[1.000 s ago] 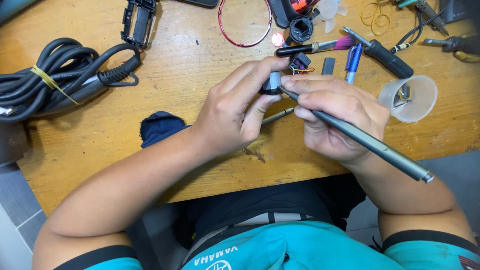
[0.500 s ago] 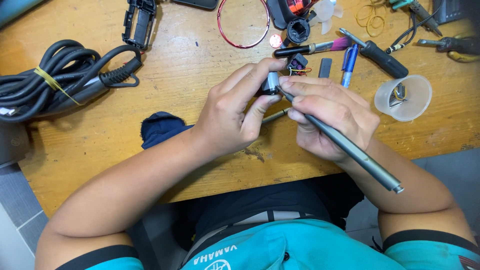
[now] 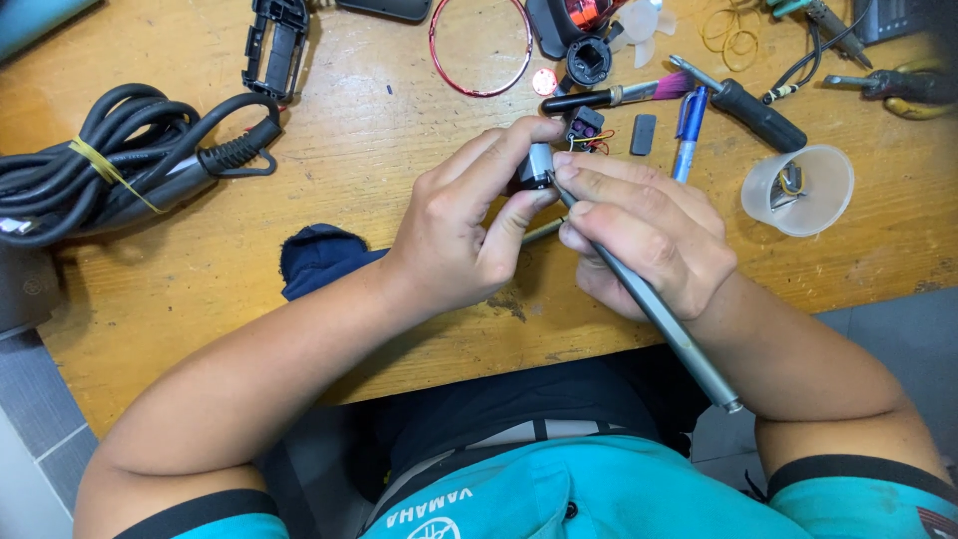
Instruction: Cleaning a small component with a cloth and inspecting an electrical switch from a disassembled hair dryer.
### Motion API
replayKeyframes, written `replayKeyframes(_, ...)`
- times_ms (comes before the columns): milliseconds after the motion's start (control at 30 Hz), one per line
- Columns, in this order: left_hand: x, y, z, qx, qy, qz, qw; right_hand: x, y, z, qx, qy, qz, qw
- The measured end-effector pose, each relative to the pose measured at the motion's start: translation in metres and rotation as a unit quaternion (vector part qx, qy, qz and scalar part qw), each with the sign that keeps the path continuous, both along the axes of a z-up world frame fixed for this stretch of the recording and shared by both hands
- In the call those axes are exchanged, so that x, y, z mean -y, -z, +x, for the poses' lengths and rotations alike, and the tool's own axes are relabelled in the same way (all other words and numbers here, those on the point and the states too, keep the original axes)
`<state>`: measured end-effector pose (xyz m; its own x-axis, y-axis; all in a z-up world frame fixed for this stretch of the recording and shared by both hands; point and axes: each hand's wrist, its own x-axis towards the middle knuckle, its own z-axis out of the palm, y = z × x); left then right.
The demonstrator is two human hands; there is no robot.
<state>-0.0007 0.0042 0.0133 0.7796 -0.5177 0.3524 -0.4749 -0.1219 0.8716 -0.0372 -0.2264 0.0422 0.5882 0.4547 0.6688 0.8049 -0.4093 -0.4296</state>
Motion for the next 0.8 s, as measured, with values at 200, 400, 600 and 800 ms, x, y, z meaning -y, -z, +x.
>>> replayKeyframes(200, 0.001, -0.002, 0.000, -0.008, -0.007, -0.005, 1.000, 0.000, 0.001, 0.000, 0.008, 0.008, -0.013, 1.000)
replayKeyframes(400, 0.001, -0.002, 0.003, -0.006, -0.006, 0.000, 1.000, -0.002, 0.005, 0.005, 0.048, 0.005, 0.009, 0.999)
replayKeyframes(600, 0.001, -0.001, 0.007, -0.005, -0.031, 0.013, 0.999, 0.002, 0.017, 0.017, -0.016, 0.055, 0.085, 0.995)
replayKeyframes(800, 0.005, 0.002, 0.009, 0.003, -0.045, 0.000, 0.999, 0.017, 0.006, 0.015, -0.098, 0.127, 0.194, 0.968)
